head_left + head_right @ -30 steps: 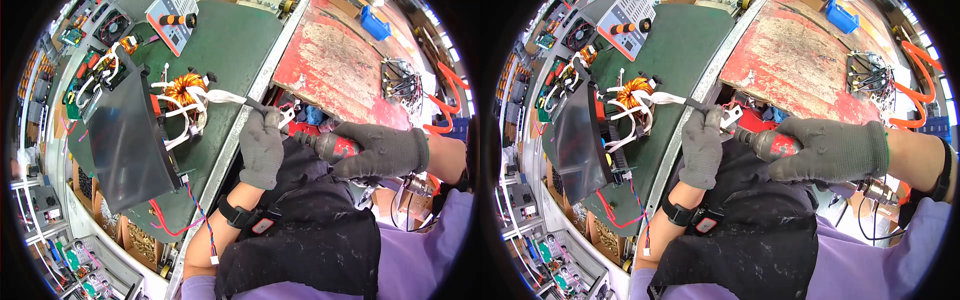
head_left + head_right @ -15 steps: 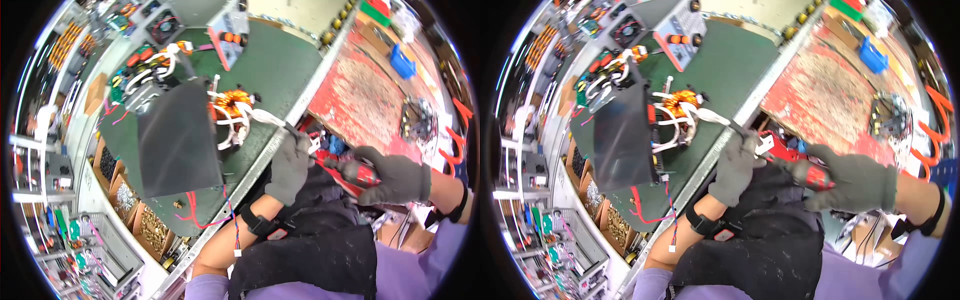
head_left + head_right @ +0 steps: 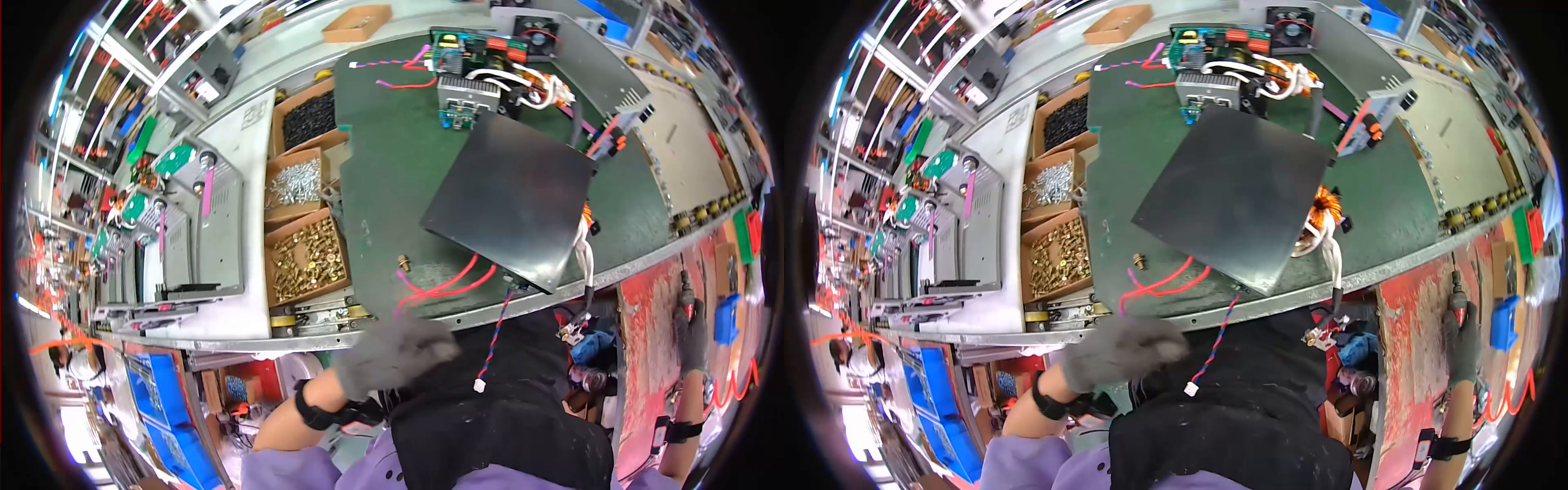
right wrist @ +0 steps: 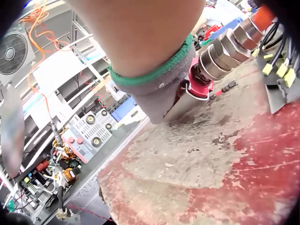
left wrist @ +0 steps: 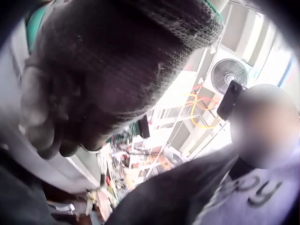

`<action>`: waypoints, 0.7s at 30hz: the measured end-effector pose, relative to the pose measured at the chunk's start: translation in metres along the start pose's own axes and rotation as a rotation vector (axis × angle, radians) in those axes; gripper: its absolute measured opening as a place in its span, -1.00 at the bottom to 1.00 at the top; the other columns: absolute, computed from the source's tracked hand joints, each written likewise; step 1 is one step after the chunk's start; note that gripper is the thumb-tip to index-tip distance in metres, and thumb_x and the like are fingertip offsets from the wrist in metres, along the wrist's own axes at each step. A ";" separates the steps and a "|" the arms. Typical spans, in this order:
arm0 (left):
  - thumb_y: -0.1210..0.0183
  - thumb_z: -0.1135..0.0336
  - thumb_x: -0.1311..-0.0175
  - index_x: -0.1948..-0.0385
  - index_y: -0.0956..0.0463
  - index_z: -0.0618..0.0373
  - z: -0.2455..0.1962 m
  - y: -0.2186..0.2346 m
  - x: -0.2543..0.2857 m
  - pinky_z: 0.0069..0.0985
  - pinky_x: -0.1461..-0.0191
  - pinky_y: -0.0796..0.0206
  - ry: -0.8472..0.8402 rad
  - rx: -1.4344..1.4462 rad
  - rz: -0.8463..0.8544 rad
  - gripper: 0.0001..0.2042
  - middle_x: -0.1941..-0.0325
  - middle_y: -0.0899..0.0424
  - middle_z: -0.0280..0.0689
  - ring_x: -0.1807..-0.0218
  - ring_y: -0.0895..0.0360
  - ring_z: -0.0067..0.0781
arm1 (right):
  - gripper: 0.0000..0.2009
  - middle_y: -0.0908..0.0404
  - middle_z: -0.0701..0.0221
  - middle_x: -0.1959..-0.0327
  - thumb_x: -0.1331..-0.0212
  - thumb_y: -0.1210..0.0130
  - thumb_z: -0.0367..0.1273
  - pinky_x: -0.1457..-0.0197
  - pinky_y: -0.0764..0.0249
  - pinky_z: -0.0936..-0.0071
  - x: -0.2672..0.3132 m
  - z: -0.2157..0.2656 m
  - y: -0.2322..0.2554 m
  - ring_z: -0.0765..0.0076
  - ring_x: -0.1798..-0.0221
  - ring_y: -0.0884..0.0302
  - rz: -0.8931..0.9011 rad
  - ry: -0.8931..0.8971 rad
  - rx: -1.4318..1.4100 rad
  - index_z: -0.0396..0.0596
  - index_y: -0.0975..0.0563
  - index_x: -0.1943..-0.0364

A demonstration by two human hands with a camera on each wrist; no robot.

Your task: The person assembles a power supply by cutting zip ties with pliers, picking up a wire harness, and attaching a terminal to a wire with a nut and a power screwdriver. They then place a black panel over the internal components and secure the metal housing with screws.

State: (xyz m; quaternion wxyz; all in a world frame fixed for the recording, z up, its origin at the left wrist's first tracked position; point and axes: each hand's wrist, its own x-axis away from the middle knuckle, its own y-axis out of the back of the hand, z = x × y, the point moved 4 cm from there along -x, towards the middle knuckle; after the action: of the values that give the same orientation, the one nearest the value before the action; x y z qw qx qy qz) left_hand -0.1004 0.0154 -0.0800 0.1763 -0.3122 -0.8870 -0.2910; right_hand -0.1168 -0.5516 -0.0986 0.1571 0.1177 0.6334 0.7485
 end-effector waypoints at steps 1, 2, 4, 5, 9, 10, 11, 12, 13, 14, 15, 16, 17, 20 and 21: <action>-0.21 0.23 -0.25 0.11 -0.60 0.09 0.009 0.016 0.006 -0.40 0.19 -0.43 0.022 -0.101 -0.194 -0.76 0.32 -0.65 -0.21 0.29 -0.62 -0.30 | -0.49 -0.59 0.04 0.12 -0.22 -0.12 -0.08 0.08 -0.42 0.02 -0.006 0.006 0.001 -0.20 0.12 -0.53 0.038 -0.024 0.059 -0.06 -0.36 -0.14; -0.24 0.25 -0.20 0.15 -0.61 0.07 0.016 0.028 0.010 -0.37 0.20 -0.42 0.047 -0.205 -0.384 -0.77 0.34 -0.64 -0.18 0.30 -0.61 -0.23 | -0.49 -0.59 0.04 0.12 -0.22 -0.12 -0.08 0.08 -0.42 0.02 -0.013 0.012 0.000 -0.20 0.12 -0.53 0.039 -0.010 0.062 -0.06 -0.36 -0.14; -0.25 0.27 -0.16 0.16 -0.62 0.04 0.019 0.045 0.005 -0.36 0.21 -0.42 0.040 -0.254 -0.640 -0.78 0.34 -0.62 -0.17 0.31 -0.60 -0.19 | -0.49 -0.54 0.07 0.03 -0.16 -0.17 -0.24 -0.01 -0.41 0.02 -0.022 0.043 0.006 -0.16 0.01 -0.50 -0.281 0.421 0.487 -0.10 -0.37 -0.18; -0.27 0.29 -0.12 0.18 -0.62 0.02 0.019 0.055 0.006 -0.34 0.22 -0.41 0.025 -0.311 -0.885 -0.78 0.35 -0.60 -0.17 0.31 -0.59 -0.16 | -0.48 -0.52 0.08 -0.01 -0.11 -0.19 -0.31 -0.07 -0.40 0.05 -0.023 0.077 0.012 -0.14 -0.04 -0.48 -0.214 0.417 0.338 -0.12 -0.37 -0.19; -0.33 0.28 -0.02 0.24 -0.59 0.01 0.016 0.054 -0.026 -0.26 0.22 -0.42 -0.185 -0.446 -0.843 -0.76 0.29 -0.58 -0.23 0.26 -0.58 -0.07 | -0.36 -0.52 0.11 -0.03 0.03 -0.32 -0.33 -0.20 -0.35 0.09 0.002 0.214 0.008 -0.16 -0.11 -0.45 0.021 0.633 -0.237 -0.13 -0.38 -0.21; -0.33 0.28 -0.02 0.24 -0.59 0.01 0.015 0.055 -0.028 -0.26 0.22 -0.42 -0.211 -0.441 -0.847 -0.76 0.29 -0.58 -0.23 0.26 -0.58 -0.07 | -0.30 -0.52 0.10 -0.02 0.08 -0.37 -0.28 -0.20 -0.35 0.10 0.008 0.238 0.003 -0.17 -0.12 -0.45 0.091 0.698 -0.277 -0.14 -0.37 -0.23; -0.33 0.29 -0.03 0.25 -0.59 0.02 0.018 0.057 -0.030 -0.25 0.23 -0.42 -0.183 -0.425 -0.832 -0.77 0.29 -0.58 -0.21 0.26 -0.58 -0.06 | -0.23 -0.52 0.09 -0.01 0.14 -0.40 -0.23 -0.17 -0.36 0.09 0.012 0.258 -0.003 -0.16 -0.10 -0.46 0.055 0.784 -0.273 -0.15 -0.34 -0.25; -0.32 0.30 -0.03 0.26 -0.59 0.04 0.021 0.058 -0.031 -0.24 0.23 -0.42 -0.153 -0.410 -0.816 -0.77 0.29 -0.59 -0.20 0.26 -0.59 -0.04 | -0.15 -0.53 0.08 -0.01 0.19 -0.44 -0.17 -0.14 -0.37 0.08 0.015 0.276 -0.008 -0.15 -0.09 -0.46 0.022 0.870 -0.267 -0.16 -0.31 -0.27; -0.28 0.34 -0.10 0.24 -0.55 0.06 0.022 0.061 -0.028 -0.25 0.23 -0.43 -0.187 -0.412 -0.902 -0.80 0.29 -0.60 -0.17 0.27 -0.59 -0.03 | -0.10 -0.53 0.07 0.00 0.21 -0.44 -0.14 -0.11 -0.38 0.07 0.015 0.293 -0.009 -0.13 -0.06 -0.48 0.006 0.863 -0.232 -0.17 -0.28 -0.29; -0.28 0.34 -0.10 0.24 -0.55 0.06 0.026 0.062 -0.027 -0.25 0.23 -0.43 -0.208 -0.414 -0.907 -0.80 0.29 -0.60 -0.17 0.27 -0.59 -0.03 | -0.05 -0.53 0.06 0.00 0.24 -0.44 -0.11 -0.09 -0.38 0.07 0.014 0.304 -0.012 -0.12 -0.02 -0.49 -0.006 0.855 -0.203 -0.18 -0.25 -0.31; -0.23 0.35 -0.19 0.20 -0.52 0.10 0.034 0.067 -0.024 -0.34 0.23 -0.42 -0.172 -0.261 -0.973 -0.82 0.26 -0.62 -0.20 0.29 -0.60 -0.20 | -0.04 -0.53 0.06 0.07 0.22 -0.43 -0.13 -0.05 -0.38 0.05 0.009 0.307 -0.019 -0.11 0.07 -0.50 -0.035 0.827 -0.246 -0.13 -0.21 -0.35; -0.18 0.35 -0.29 0.16 -0.50 0.13 0.040 0.072 -0.022 -0.42 0.23 -0.41 -0.134 -0.105 -1.032 -0.84 0.23 -0.63 -0.22 0.30 -0.60 -0.36 | -0.04 -0.53 0.06 0.07 0.22 -0.43 -0.13 -0.05 -0.38 0.05 0.007 0.311 -0.020 -0.11 0.07 -0.50 -0.052 0.828 -0.243 -0.13 -0.21 -0.35; -0.04 0.28 -0.44 0.09 -0.45 0.19 0.041 0.072 -0.023 -0.53 0.19 -0.39 -0.148 0.098 -0.941 -0.81 0.20 -0.64 -0.27 0.26 -0.55 -0.52 | -0.05 -0.53 0.07 0.11 0.22 -0.42 -0.13 -0.03 -0.40 0.06 0.005 0.313 -0.022 -0.11 0.10 -0.51 -0.035 0.774 -0.248 -0.11 -0.22 -0.35; 0.01 0.34 -0.46 0.08 -0.44 0.19 0.013 0.061 -0.032 -0.52 0.05 -0.38 -0.363 0.639 -0.860 -0.84 0.16 -0.60 -0.27 0.15 -0.53 -0.50 | -0.08 -0.52 0.11 0.11 0.24 -0.42 -0.14 0.06 -0.45 0.12 0.002 0.323 -0.016 -0.09 0.14 -0.54 -0.053 0.726 -0.143 -0.07 -0.24 -0.33; 0.12 0.29 -0.53 0.01 -0.41 0.21 0.003 0.061 -0.026 -0.57 -0.06 -0.33 -0.275 0.508 -0.766 -0.77 0.05 -0.54 -0.30 0.04 -0.46 -0.53 | -0.11 -0.49 0.11 0.05 0.24 -0.42 -0.14 0.08 -0.47 0.13 0.001 0.330 -0.007 -0.08 0.13 -0.54 -0.180 0.750 -0.056 -0.07 -0.27 -0.30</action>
State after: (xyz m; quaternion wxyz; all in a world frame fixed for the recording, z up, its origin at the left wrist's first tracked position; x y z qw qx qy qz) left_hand -0.0412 0.0438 -0.0704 0.0084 0.0546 -0.9964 -0.0649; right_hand 0.0065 -0.2495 -0.0496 -0.0174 -0.2247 0.6338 0.7399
